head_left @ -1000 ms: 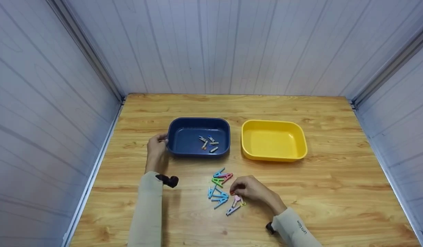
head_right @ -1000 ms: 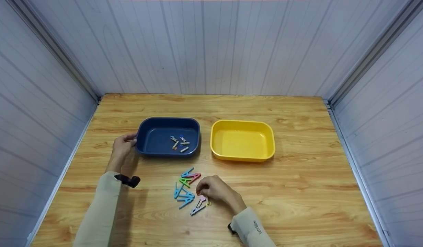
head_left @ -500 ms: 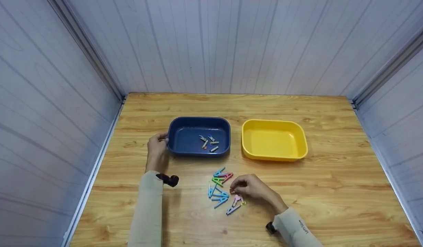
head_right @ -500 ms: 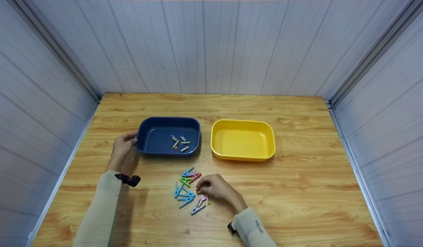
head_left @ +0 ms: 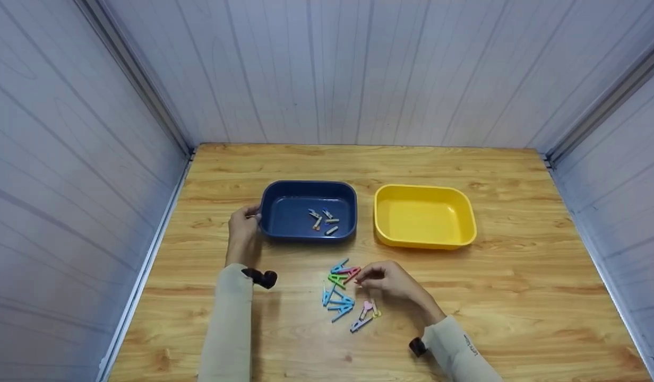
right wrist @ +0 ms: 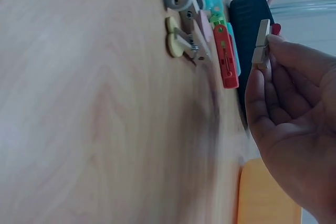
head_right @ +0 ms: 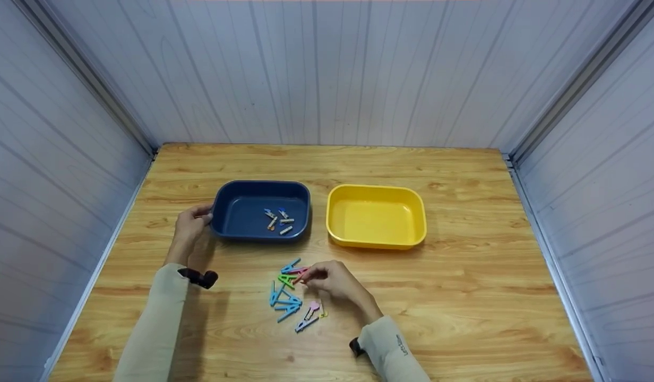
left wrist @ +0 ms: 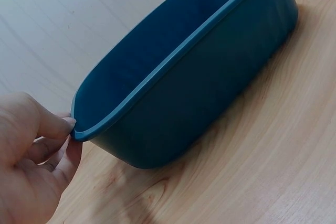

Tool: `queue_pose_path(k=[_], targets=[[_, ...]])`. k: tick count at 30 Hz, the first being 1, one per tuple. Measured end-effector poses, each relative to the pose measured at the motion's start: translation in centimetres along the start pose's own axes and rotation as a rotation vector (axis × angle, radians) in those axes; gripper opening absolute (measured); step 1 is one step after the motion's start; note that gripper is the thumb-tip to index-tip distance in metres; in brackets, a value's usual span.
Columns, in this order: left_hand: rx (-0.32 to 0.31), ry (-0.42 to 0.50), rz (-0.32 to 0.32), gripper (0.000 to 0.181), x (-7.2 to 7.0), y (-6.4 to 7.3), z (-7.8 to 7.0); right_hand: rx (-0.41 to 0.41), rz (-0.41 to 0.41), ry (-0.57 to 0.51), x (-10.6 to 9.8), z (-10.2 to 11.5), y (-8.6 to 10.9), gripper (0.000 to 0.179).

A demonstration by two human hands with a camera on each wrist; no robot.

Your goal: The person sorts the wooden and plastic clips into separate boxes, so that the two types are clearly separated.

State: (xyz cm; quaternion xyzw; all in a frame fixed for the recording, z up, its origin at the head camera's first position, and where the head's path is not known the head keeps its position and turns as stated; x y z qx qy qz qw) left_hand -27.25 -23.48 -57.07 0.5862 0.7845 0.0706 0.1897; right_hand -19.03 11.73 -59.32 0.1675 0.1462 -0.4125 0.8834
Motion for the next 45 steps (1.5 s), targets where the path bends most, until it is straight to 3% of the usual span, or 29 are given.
queue_pose_path(k=[13, 19, 24, 36, 45], targets=[[0.020, -0.019, -0.008, 0.032, 0.1, -0.4, 0.1, -0.067, -0.025, -0.129, -0.9, 0.7, -0.4, 0.021], [0.029, -0.059, -0.006, 0.032, 0.0, -0.4, 0.2, -0.019, -0.040, -0.146, -1.7, 3.9, 0.1, 0.020], [0.002, -0.021, 0.010, 0.031, 0.0, -0.2, 0.3, -0.040, -0.072, -0.137, -2.3, 5.2, -0.2, 0.021], [-0.028, 0.068, 0.007, 0.031, 0.1, -0.1, 0.5, -0.041, -0.126, -0.304, -3.1, 6.3, -2.1, 0.023], [-0.020, 0.073, 0.008, 0.032, 0.1, -0.1, 0.4, -0.062, -0.231, -0.394, -3.6, 6.4, -3.8, 0.024]])
Point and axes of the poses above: each hand's wrist, its own y-axis away from the middle knuckle, its own x-axis out of the palm, z = x × y, the point moved 6 cm from there along -y, towards the middle knuckle, and after that the axes turned 1 degree about z, right-handed, at the moved point
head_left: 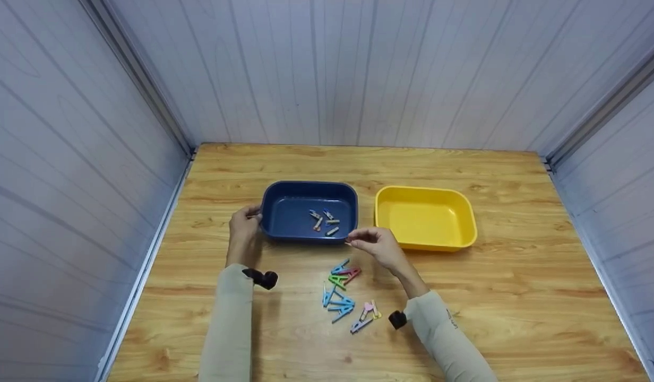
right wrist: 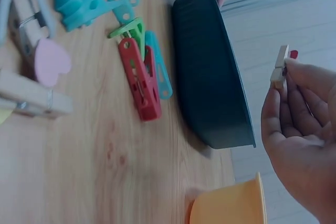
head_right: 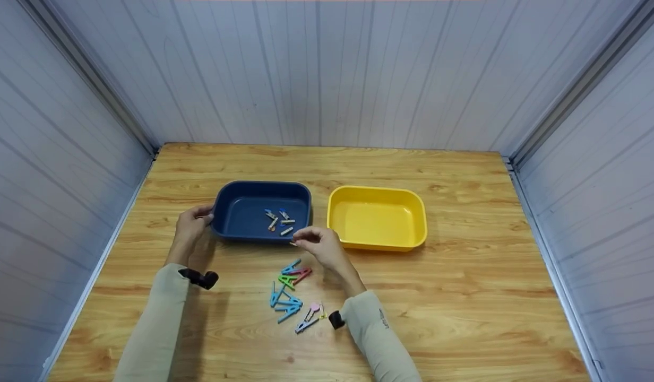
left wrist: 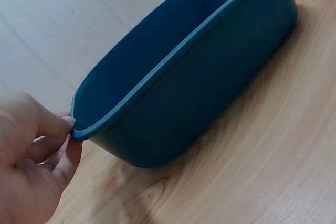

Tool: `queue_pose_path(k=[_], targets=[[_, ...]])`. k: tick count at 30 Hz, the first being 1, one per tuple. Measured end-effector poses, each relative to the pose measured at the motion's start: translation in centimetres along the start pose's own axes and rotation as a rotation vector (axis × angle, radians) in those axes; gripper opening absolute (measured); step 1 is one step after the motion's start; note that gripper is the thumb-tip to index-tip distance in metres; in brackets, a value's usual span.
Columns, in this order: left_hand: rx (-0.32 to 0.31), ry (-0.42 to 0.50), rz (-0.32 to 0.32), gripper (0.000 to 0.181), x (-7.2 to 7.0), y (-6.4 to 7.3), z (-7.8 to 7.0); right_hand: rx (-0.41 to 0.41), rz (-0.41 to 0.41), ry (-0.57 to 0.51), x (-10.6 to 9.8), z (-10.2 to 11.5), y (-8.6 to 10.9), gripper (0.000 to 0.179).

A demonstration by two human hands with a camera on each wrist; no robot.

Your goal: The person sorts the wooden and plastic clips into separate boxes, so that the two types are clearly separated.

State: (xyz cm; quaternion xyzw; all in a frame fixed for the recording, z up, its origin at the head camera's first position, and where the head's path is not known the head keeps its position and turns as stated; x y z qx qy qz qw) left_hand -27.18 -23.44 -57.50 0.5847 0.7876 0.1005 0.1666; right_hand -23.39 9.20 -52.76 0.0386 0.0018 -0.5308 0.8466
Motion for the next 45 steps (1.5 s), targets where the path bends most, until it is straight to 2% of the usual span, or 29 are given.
queue_pose_path(k=[2, 9, 16, 20, 23, 28, 33, 39, 45], targets=[[-0.008, -0.004, 0.000, 0.031, 0.0, 0.0, 0.0, -0.007, -0.035, 0.010, -0.1, 0.2, -0.4, 0.023], [0.091, -0.163, -0.013, 0.032, -0.2, -0.2, -0.5, -0.036, -0.142, 0.073, -0.4, 0.4, -2.1, 0.022], [0.082, -0.191, -0.013, 0.032, -0.3, -0.4, -0.5, -0.017, -0.249, 0.103, -1.1, -2.1, -4.7, 0.018], [0.048, -0.116, -0.012, 0.031, -0.2, -0.3, -0.3, -0.029, -0.287, 0.127, -1.0, -2.2, -5.5, 0.015], [0.019, -0.059, -0.008, 0.031, -0.1, -0.1, -0.3, -0.034, -0.297, 0.156, -0.8, -2.2, -6.0, 0.015], [0.018, -0.101, -0.009, 0.031, -0.2, 0.0, -0.4, -0.005, -0.313, 0.203, -0.7, -2.1, -6.8, 0.014], [0.063, -0.164, -0.006, 0.031, -0.2, -0.2, -0.5, 0.009, -0.307, 0.242, -0.6, -2.1, -7.3, 0.014], [0.153, -0.287, -0.013, 0.032, -0.4, -0.2, -0.7, -0.048, -0.307, 0.289, -0.4, -1.8, -7.5, 0.013], [0.131, -0.250, -0.008, 0.032, -0.4, -0.3, -0.8, -0.046, -0.290, 0.318, -0.5, -1.7, -7.4, 0.015]])
Point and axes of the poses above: each hand's wrist, its own y-axis away from the middle knuckle, its own x-axis out of the palm, z = x × y, the point moved 6 cm from there along -y, towards the middle knuckle, and after that the axes turned 1 degree about z, right-handed, at the moved point
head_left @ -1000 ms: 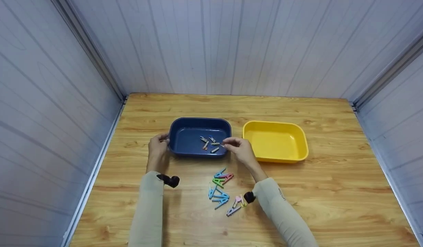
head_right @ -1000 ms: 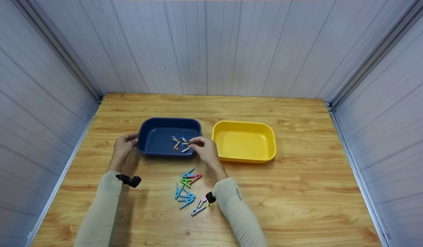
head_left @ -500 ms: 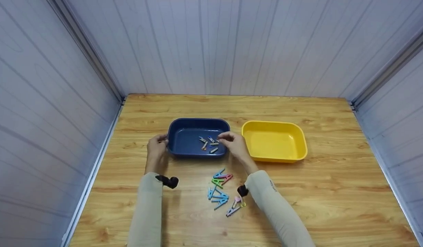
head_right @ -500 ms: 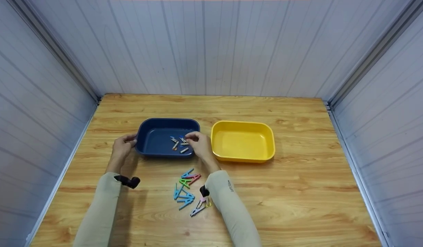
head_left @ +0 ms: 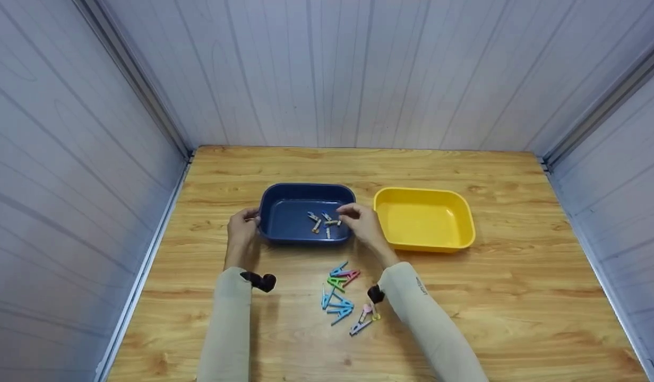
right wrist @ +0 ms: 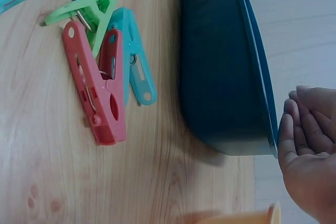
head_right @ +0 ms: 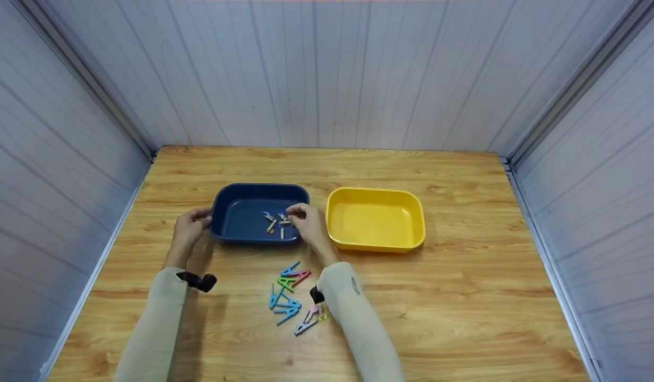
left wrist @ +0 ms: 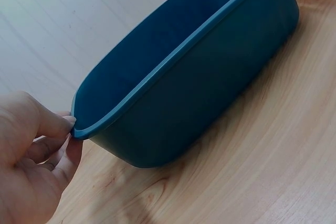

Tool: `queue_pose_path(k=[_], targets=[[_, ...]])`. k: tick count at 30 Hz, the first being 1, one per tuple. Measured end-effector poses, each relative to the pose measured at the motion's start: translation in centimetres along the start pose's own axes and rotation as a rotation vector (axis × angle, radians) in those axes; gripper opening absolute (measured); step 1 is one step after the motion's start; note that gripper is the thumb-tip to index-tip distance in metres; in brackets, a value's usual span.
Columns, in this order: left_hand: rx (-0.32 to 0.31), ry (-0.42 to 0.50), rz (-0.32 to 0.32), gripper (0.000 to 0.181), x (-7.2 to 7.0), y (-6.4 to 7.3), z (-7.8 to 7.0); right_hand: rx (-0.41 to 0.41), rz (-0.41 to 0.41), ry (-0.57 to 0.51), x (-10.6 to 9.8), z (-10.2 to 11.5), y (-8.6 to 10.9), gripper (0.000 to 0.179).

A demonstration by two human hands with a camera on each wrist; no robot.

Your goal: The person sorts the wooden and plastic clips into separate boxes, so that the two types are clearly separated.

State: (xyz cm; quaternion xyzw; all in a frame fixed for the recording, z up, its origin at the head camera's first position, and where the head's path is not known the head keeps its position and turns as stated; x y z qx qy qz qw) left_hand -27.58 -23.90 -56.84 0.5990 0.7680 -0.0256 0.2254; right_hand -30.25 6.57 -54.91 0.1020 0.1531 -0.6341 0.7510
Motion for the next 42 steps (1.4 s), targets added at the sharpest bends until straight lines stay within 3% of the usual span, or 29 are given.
queue_pose_path(k=[14, 20, 26, 33, 42], targets=[[-0.093, 0.150, 0.015, 0.031, 0.3, 0.1, 0.3, -0.002, 0.057, -0.055, -0.6, -0.4, 0.9, 0.016], [-0.102, 0.159, 0.019, 0.031, 0.3, 0.2, 0.2, -0.029, 0.074, -0.115, -1.0, -0.3, 1.3, 0.021], [-0.083, 0.118, 0.006, 0.030, 0.2, 0.2, 0.2, -0.021, 0.105, -0.105, -1.5, -0.4, 1.9, 0.022], [-0.095, 0.151, 0.008, 0.030, 0.4, 0.0, 0.4, -0.016, 0.119, -0.126, -2.4, -0.2, 2.7, 0.024], [-0.101, 0.187, 0.008, 0.030, 0.4, 0.1, 0.4, -0.051, 0.168, -0.130, -3.6, 3.1, 5.0, 0.027]])
Point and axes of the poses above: each hand's wrist, its own y-axis away from the middle knuckle, its own x-axis out of the palm, z = x × y, the point moved 6 cm from there along -y, towards the middle knuckle, and after that the axes turned 1 degree about z, right-handed, at the moved point
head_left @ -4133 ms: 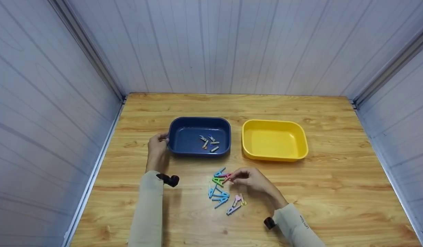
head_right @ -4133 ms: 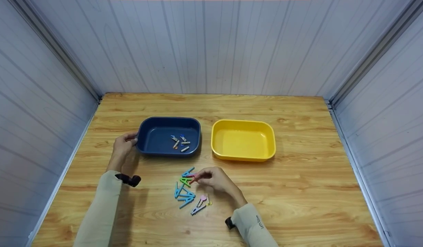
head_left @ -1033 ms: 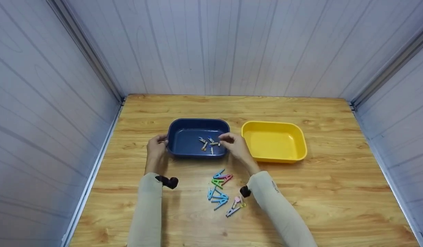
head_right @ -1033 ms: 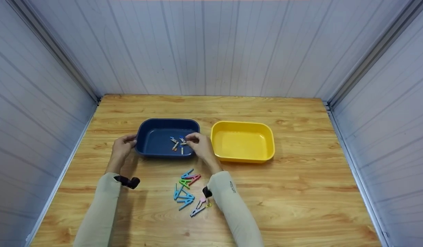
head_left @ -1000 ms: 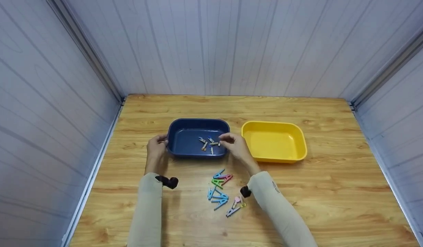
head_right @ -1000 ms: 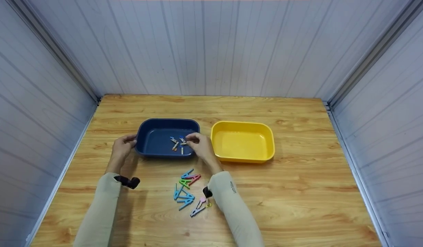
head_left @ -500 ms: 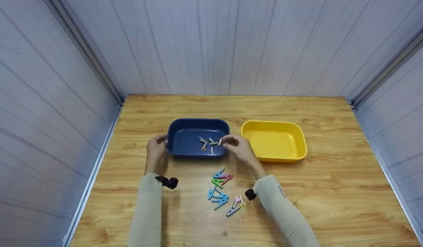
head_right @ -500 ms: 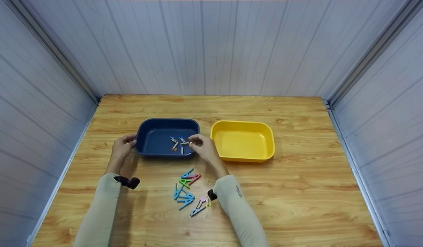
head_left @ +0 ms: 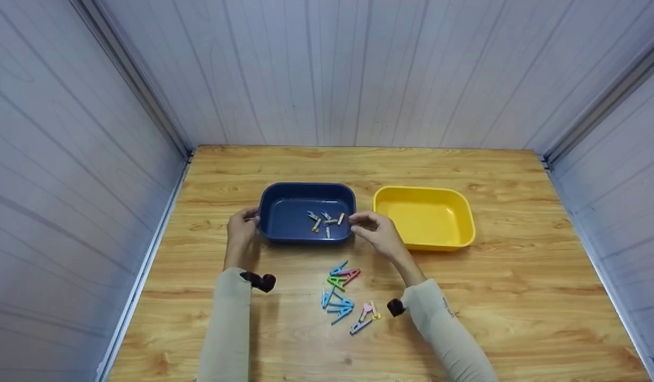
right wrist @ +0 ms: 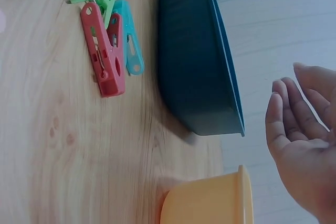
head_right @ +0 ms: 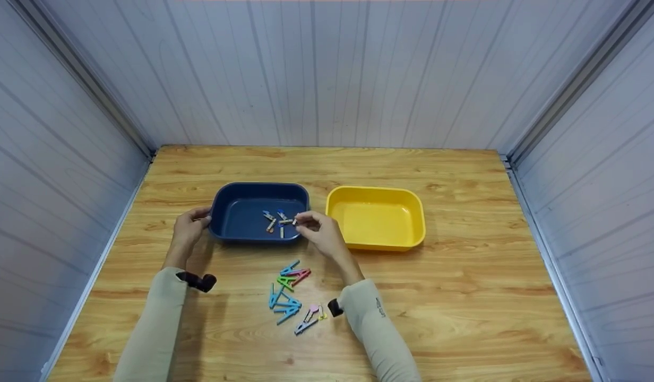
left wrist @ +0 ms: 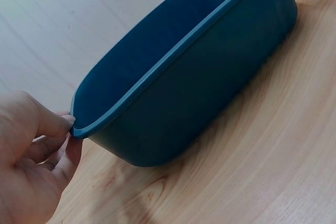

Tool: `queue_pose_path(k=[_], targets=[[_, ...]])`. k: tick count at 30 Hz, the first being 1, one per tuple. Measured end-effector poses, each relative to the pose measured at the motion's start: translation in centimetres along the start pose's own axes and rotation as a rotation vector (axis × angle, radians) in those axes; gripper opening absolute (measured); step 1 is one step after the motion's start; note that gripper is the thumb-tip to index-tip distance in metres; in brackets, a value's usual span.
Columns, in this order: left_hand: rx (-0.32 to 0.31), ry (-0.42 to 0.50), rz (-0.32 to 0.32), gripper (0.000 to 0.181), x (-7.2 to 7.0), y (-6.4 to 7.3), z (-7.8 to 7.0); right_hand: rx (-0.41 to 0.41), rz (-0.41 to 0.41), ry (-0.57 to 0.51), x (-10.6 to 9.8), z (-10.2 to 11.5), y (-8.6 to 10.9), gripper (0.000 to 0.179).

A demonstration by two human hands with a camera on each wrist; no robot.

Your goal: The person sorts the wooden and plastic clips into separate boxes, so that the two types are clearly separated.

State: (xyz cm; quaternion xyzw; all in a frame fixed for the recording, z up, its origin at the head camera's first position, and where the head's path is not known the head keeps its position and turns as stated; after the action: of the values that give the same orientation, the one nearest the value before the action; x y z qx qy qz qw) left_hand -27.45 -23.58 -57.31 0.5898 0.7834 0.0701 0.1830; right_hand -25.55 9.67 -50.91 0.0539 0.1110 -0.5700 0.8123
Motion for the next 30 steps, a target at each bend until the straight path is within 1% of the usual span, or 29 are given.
queue_pose_path(k=[5, 12, 16, 21, 23, 30], targets=[[-0.003, 0.018, 0.001, 0.030, 0.0, 0.0, -0.1, -0.010, 0.021, -0.004, 0.2, 0.2, 1.1, 0.026], [0.021, -0.095, -0.001, 0.031, -0.1, -0.2, 0.0, -0.024, 0.056, -0.021, 0.4, -0.1, 2.3, 0.026], [0.005, -0.063, -0.002, 0.031, -0.1, -0.2, 0.1, -0.012, 0.084, -0.015, 0.4, -0.2, 3.0, 0.027], [-0.018, 0.024, -0.003, 0.031, 0.1, -0.2, 0.1, 0.003, 0.109, 0.000, 0.2, -0.6, 4.0, 0.027], [-0.023, 0.045, -0.004, 0.031, 0.1, -0.1, 0.1, 0.014, 0.120, 0.002, 0.1, -0.8, 4.5, 0.027], [-0.049, 0.054, -0.003, 0.031, 0.0, 0.0, 0.1, 0.054, 0.159, -0.006, 0.0, -1.7, 5.7, 0.026]])
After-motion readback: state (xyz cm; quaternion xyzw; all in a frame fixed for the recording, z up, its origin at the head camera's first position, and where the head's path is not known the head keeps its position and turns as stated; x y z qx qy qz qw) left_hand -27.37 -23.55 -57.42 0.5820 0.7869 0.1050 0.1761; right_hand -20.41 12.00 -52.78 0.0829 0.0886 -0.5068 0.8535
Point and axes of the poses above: each hand's wrist, its own y-axis away from the middle knuckle, its own x-axis out of the palm, z = x × y, the point moved 6 cm from there along -y, towards the middle knuckle, and after that the axes turned 1 degree about z, right-handed, at the moved point
